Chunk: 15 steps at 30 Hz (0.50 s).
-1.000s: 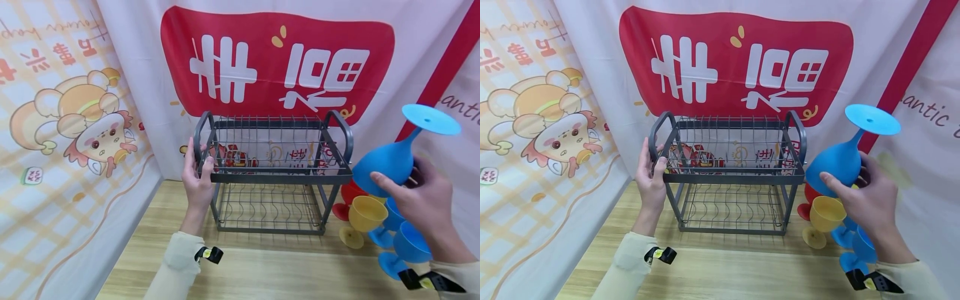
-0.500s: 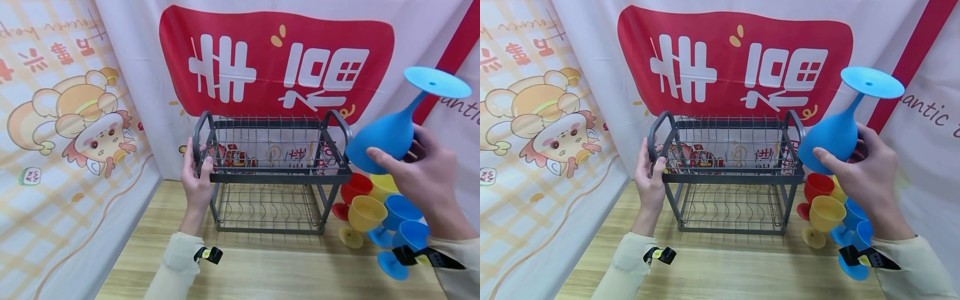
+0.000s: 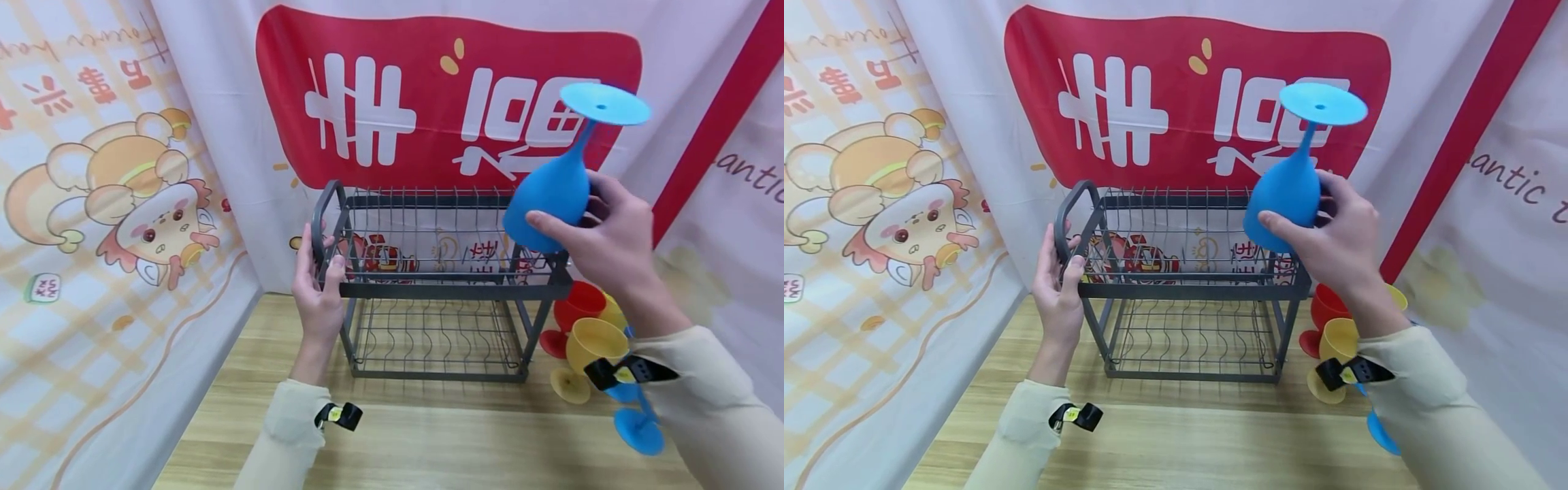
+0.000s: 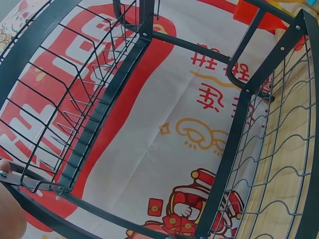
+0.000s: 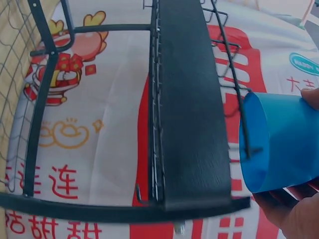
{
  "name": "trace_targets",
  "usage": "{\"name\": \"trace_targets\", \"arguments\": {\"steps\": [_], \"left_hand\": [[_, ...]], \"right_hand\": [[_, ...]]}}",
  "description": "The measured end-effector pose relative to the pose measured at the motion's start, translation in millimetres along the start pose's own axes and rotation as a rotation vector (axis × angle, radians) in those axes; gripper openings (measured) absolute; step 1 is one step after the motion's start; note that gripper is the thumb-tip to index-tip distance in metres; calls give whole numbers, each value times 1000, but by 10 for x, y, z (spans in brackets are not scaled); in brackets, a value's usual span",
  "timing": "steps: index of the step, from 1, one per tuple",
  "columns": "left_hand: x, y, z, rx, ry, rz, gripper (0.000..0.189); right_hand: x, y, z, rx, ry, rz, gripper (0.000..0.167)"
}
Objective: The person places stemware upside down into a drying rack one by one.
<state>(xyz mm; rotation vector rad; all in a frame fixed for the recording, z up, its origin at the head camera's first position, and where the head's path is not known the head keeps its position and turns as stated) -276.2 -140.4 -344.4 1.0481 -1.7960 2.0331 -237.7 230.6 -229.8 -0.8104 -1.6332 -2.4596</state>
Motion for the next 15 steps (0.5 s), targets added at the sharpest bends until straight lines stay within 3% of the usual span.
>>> {"name": "trace_targets", "arguments": {"steps": [6,15], "left_hand": [[1,22,-2,1,-1,-3,67],[-4,27,-2,-2,-17,6,67]], "right_hand": [[163,1,-258,-19,72,-3,94],[293,-99,-487,-104,194,-98,106]]}}
Point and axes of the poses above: each hand's wrist, its own x-axis towards the middle knuckle, its own z-axis out of the back of the hand, y = z × x, the point moved 3 cm from there along x, towards the middle knuckle, and after that the axes turned 11 degrees about x, right-handed, at the moved point
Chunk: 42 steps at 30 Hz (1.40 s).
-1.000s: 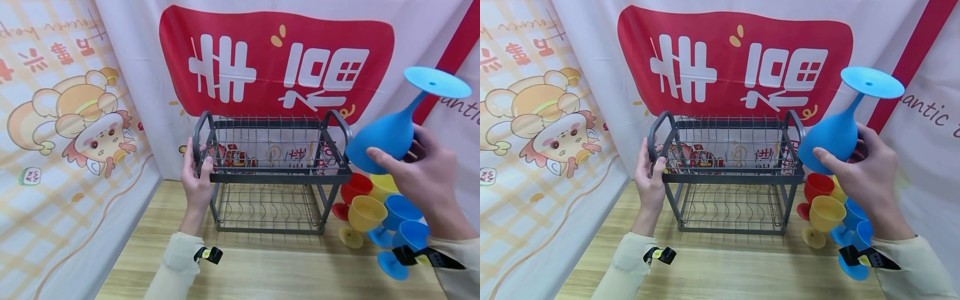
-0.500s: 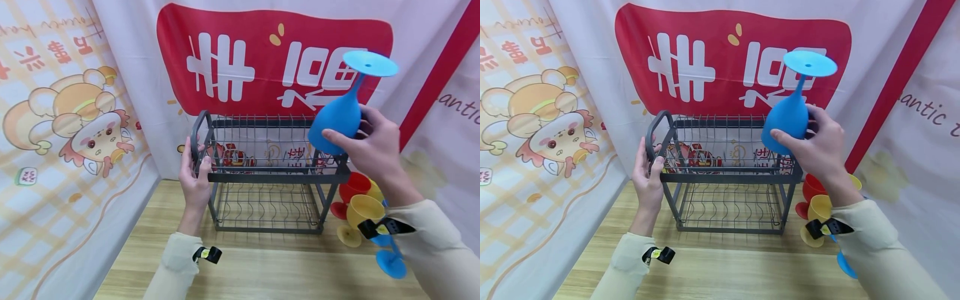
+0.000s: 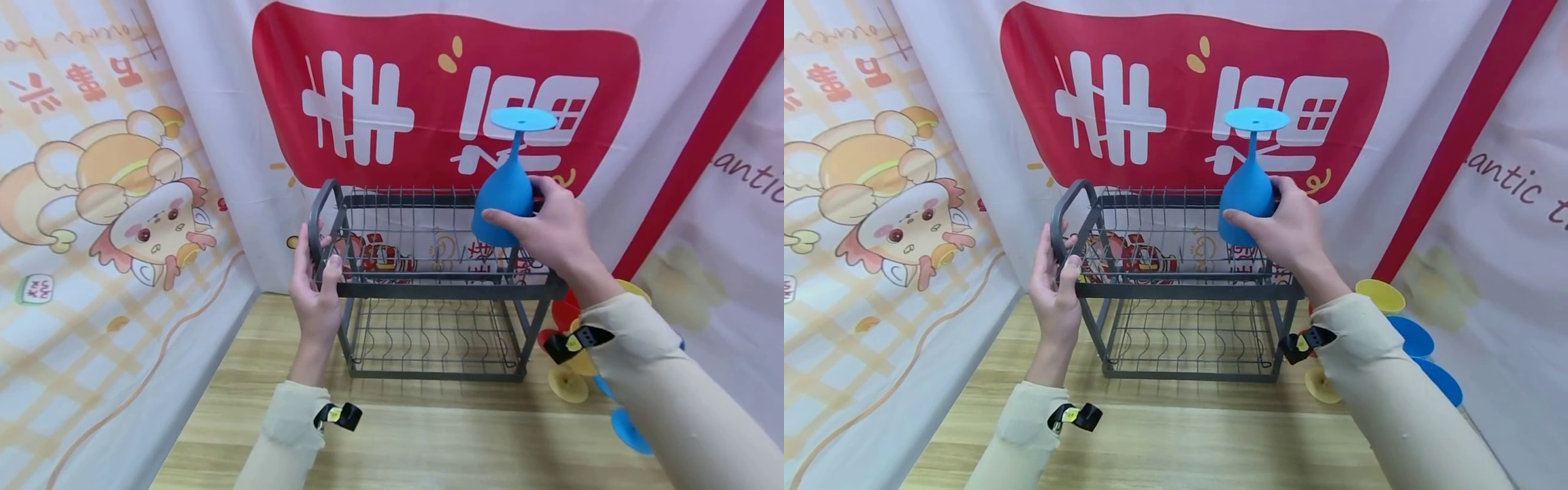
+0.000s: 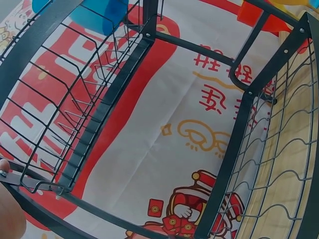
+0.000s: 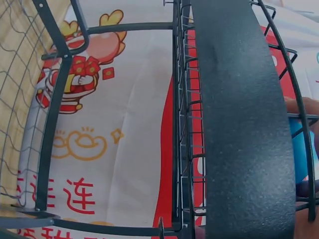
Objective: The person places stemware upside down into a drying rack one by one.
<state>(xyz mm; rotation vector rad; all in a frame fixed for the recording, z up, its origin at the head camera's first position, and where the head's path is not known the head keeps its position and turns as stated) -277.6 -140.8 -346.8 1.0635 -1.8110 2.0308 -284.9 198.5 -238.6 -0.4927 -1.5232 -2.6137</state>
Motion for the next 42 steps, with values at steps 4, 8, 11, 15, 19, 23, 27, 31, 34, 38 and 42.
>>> {"name": "trace_targets", "arguments": {"steps": [4,8,11,15,19,23,27,31,34,38,42], "left_hand": [[6,-5,4,-4,-2,4,67],[-6,2,-2,-4,0,3,67],[-12,11,-6,0,6,5,68],[-10,14,0,4,9,5,67],[-11,20,8,2,7,5,67],[-14,29,7,-2,6,4,68],[-7,23,-3,-6,5,2,66],[-1,16,-8,-3,5,-4,67],[1,16,-9,-2,5,-8,67],[3,11,-11,0,-5,-9,67],[0,5,-17,4,-13,-16,67]], "right_hand": [[15,-13,-34,-43,50,-15,106],[15,-42,-57,-109,98,-32,107],[16,-61,-70,-145,119,-49,106],[20,-79,-92,-158,125,-81,108],[24,-86,-112,-167,119,-101,110],[19,-86,-113,-147,96,-92,110],[2,-75,-100,-102,50,-56,108],[-35,-55,-82,-55,-16,-3,105],[-80,-44,-65,-24,-67,37,103],[-172,-49,-42,23,-112,73,102],[-311,-80,28,79,-155,131,97]]}}
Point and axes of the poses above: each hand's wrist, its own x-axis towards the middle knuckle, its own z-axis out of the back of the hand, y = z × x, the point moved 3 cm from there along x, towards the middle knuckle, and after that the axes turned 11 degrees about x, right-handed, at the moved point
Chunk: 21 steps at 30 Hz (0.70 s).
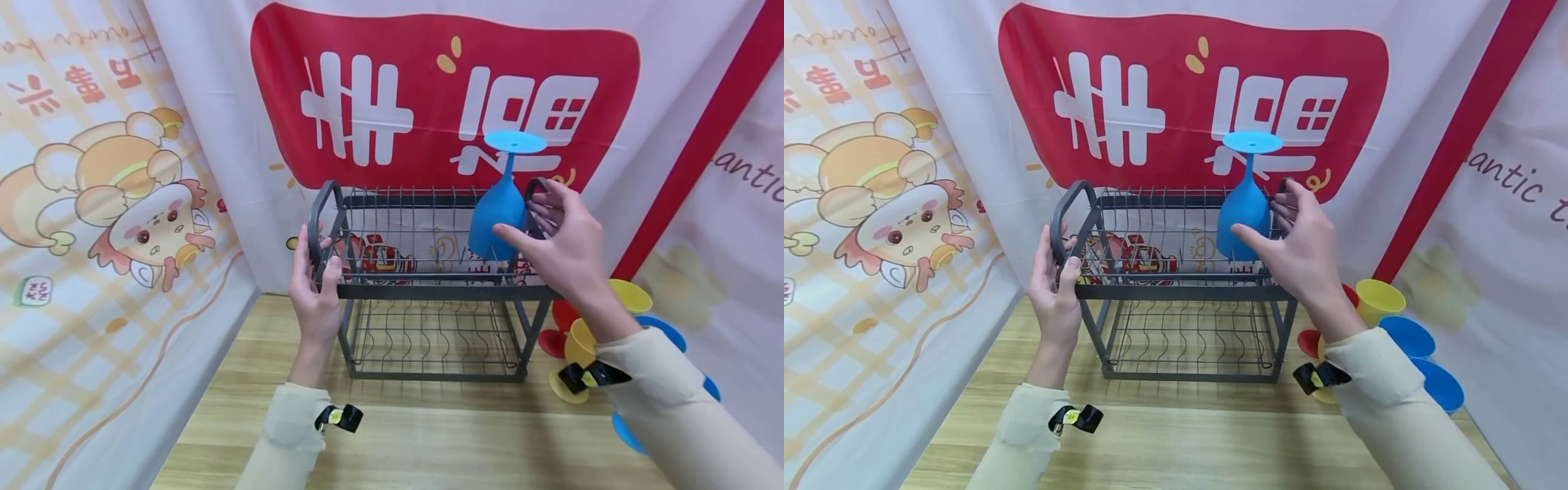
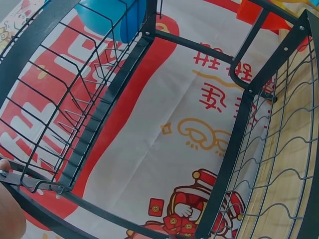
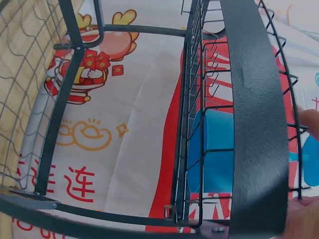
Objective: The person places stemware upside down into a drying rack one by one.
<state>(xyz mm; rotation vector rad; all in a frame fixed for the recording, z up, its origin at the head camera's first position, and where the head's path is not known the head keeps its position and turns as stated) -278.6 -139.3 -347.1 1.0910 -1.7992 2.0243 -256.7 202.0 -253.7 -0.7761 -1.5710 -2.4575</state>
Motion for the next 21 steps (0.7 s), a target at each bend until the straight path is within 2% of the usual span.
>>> {"name": "trace_targets", "arguments": {"steps": [3,6,10,15,21], "left_hand": [[-1,-5,-6,6,2,-2,66],[-3,-5,-9,7,2,0,66],[-4,-3,-7,4,-2,-5,66],[-2,2,-7,8,1,-7,66],[4,-3,5,11,7,-8,65]], "right_hand": [[-107,-15,124,13,-44,43,90],[-201,-54,264,0,-69,52,85],[-312,-159,434,-2,-62,44,82],[-464,-399,675,-51,-50,19,85],[-661,-793,949,-163,-84,-73,91]]}}
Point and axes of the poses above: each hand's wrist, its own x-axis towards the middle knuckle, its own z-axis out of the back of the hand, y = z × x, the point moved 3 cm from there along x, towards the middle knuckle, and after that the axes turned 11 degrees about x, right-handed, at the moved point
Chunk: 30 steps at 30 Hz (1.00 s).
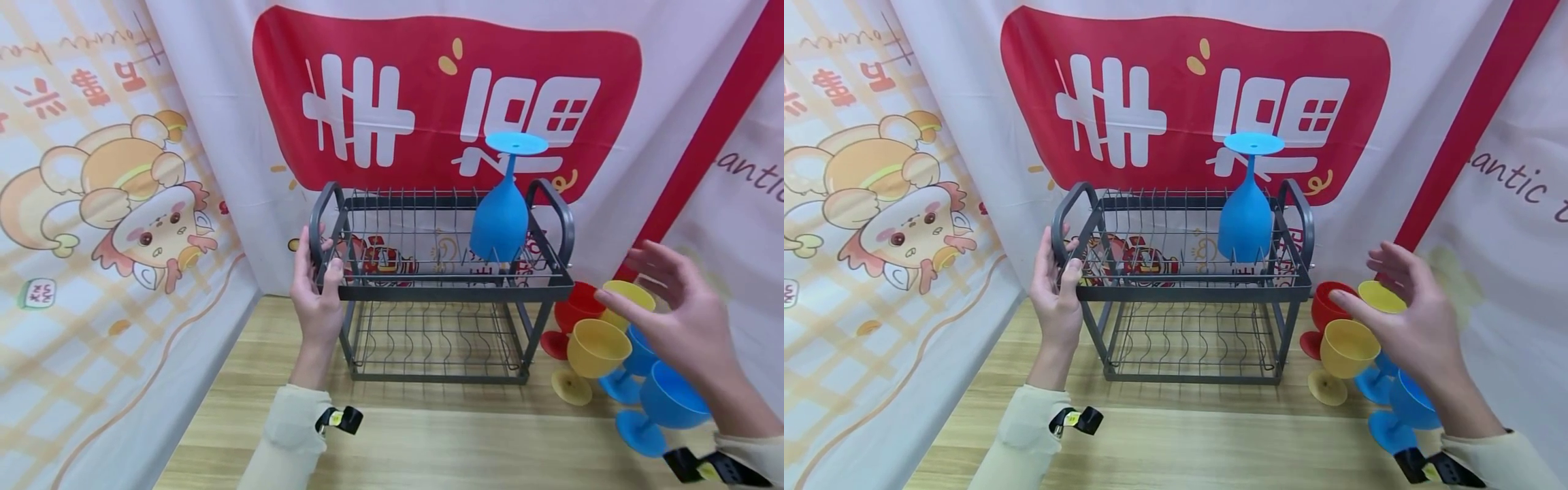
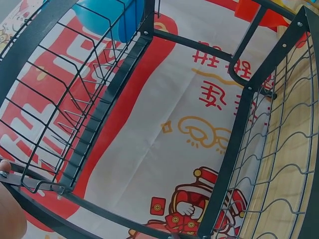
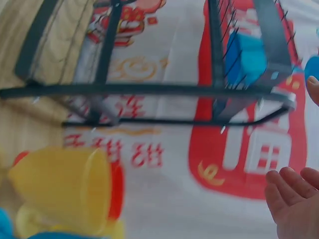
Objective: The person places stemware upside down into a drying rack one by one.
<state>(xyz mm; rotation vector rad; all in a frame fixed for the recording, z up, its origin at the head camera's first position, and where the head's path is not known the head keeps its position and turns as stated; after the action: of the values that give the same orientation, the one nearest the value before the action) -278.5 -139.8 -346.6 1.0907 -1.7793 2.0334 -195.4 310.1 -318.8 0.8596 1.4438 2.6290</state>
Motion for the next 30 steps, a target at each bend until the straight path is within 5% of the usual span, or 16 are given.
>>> {"name": "trace_targets", "arguments": {"steps": [14,30], "left_hand": [[4,-12,33,-3,1,15,64],[-4,-3,11,-18,17,-4,66]], "right_hand": [[-271,-961,280,-75,21,-266,97],[-628,-1479,257,-65,-67,-552,116]]}}
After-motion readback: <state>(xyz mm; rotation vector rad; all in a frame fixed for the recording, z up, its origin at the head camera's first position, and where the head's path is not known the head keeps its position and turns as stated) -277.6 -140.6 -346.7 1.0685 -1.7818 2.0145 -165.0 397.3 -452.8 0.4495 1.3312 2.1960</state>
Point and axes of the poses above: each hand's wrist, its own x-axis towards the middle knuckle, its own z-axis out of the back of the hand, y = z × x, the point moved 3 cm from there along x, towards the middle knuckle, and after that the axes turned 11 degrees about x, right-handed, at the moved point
